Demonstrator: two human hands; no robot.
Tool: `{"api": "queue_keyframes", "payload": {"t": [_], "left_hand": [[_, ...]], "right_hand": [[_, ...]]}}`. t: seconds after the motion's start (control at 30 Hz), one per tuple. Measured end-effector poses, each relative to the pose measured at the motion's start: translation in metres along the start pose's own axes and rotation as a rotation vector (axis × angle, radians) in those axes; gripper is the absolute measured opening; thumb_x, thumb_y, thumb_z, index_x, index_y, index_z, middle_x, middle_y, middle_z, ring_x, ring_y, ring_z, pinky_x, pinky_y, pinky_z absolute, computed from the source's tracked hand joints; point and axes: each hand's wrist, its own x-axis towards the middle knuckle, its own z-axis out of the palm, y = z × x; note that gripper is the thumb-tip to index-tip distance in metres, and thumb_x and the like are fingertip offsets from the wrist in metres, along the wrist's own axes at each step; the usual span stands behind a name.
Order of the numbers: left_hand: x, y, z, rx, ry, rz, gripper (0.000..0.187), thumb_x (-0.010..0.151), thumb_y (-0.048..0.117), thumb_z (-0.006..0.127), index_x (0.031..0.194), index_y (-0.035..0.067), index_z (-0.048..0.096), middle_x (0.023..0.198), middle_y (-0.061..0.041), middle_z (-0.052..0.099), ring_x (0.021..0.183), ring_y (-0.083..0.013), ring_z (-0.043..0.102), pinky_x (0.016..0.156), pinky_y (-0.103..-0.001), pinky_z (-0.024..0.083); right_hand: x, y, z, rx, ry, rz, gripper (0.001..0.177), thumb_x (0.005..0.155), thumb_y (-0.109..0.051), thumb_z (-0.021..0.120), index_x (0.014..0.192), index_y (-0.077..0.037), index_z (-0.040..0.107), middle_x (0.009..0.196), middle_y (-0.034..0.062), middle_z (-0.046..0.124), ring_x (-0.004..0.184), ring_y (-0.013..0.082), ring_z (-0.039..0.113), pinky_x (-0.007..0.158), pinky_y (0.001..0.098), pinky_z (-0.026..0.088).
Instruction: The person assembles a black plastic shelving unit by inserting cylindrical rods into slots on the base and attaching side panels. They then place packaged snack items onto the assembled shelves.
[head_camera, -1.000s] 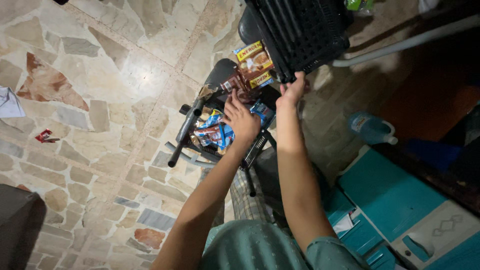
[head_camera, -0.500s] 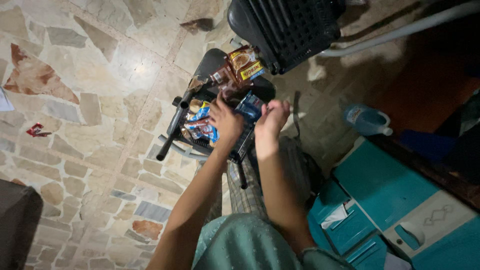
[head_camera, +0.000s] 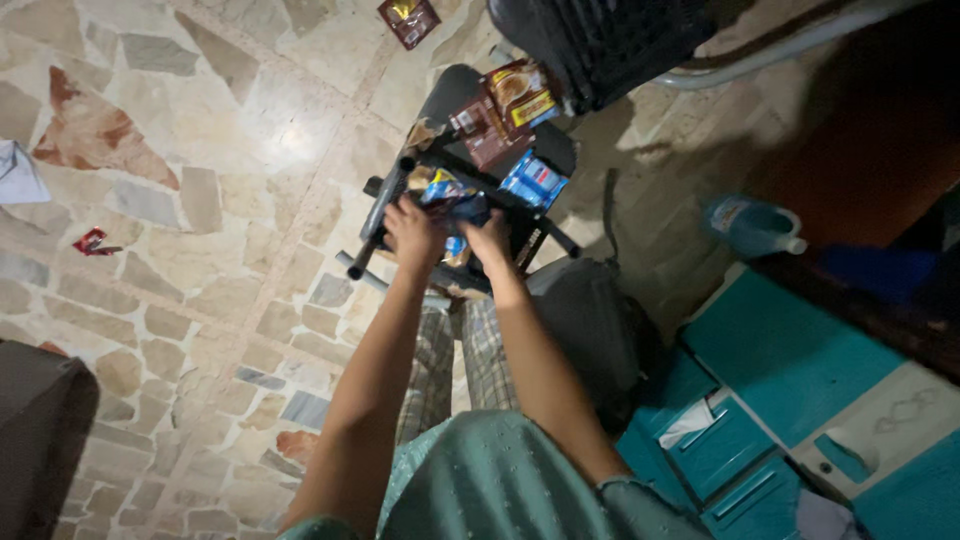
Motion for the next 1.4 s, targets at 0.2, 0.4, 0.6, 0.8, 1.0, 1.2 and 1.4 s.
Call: {"api": "queue_keyframes", "payload": {"t": [0.2,0.4,0.6,0.8,1.0,1.2,1.4], "left_hand": [[-0.002,0.002,-0.008,-0.045,-0.03,0.016,0.085,0.073,0.033,0.086,0.143,0.006,0.045,0.134,-0.026,0.042,0.119,-0.0494,0.047,0.093,-0.061,0.045],[-0.007,-0.016,-0.013,-0.204,-0.082,0.218,0.061,0.072,0.025,0.087,0.128,0.026,0.064,0.129,-0.022,0.052,0.111,-0.047,0.058,0.095,-0.053,0.051],[-0.015,0.006,-0.052,-0.301,-0.172,0.339,0.051,0.072,0.03,0.09,0.114,0.015,0.066,0.108,-0.019,0.069,0.095,-0.0412,0.07,0.079,-0.049,0.056],[-0.006,0.052,-0.109,-0.343,-0.412,0.318,0.059,0.079,0.023,0.075,0.131,0.004,0.057,0.096,-0.018,0.076,0.086,-0.0396,0.073,0.074,-0.048,0.057],[0.023,0.1,-0.102,-0.501,-0.499,0.707,0.042,0.083,0.019,0.072,0.123,0.006,0.067,0.102,-0.021,0.073,0.092,-0.0347,0.073,0.08,-0.046,0.058],[0.05,0.147,-0.044,-0.204,-0.3,0.485,0.044,0.085,0.027,0.072,0.128,0.018,0.068,0.124,-0.019,0.068,0.115,-0.0368,0.064,0.094,-0.048,0.051],[0.012,0.099,-0.028,-0.136,0.09,0.184,0.054,0.083,0.008,0.066,0.136,0.016,0.058,0.138,-0.014,0.055,0.128,-0.0364,0.054,0.105,-0.05,0.047]], "right_hand": [[-0.02,-0.021,0.0,0.346,-0.04,0.056,0.079,0.072,-0.031,0.09,0.138,-0.007,0.053,0.127,0.0147,0.067,0.114,0.0263,0.064,0.096,0.0388,0.052],[-0.028,-0.013,-0.012,0.329,-0.074,-0.236,0.072,0.077,-0.011,0.089,0.14,-0.008,0.052,0.132,0.0148,0.061,0.119,0.0228,0.06,0.1,0.0352,0.049],[-0.038,-0.01,-0.039,0.559,-0.338,-0.284,0.109,0.073,0.011,0.071,0.163,-0.016,0.015,0.136,0.008,0.058,0.122,0.0204,0.058,0.104,0.0319,0.047],[-0.068,-0.046,-0.088,0.778,-0.496,-0.244,0.104,0.079,0.012,0.077,0.165,-0.015,0.027,0.122,0.0084,0.062,0.107,0.0195,0.061,0.094,0.0351,0.053],[-0.053,-0.06,-0.133,0.883,-0.344,-0.293,0.091,0.081,0.01,0.078,0.157,-0.016,0.036,0.127,0.0052,0.061,0.112,0.017,0.063,0.098,0.0347,0.056],[0.048,-0.031,-0.112,0.656,0.02,-0.282,0.077,0.086,0.001,0.073,0.155,-0.016,0.043,0.13,0.0091,0.063,0.114,0.0227,0.062,0.097,0.0343,0.052],[0.069,-0.041,-0.093,-0.018,0.376,-0.333,0.075,0.079,-0.019,0.088,0.141,-0.013,0.048,0.131,0.0169,0.062,0.119,0.0343,0.061,0.099,0.0414,0.049]]}}
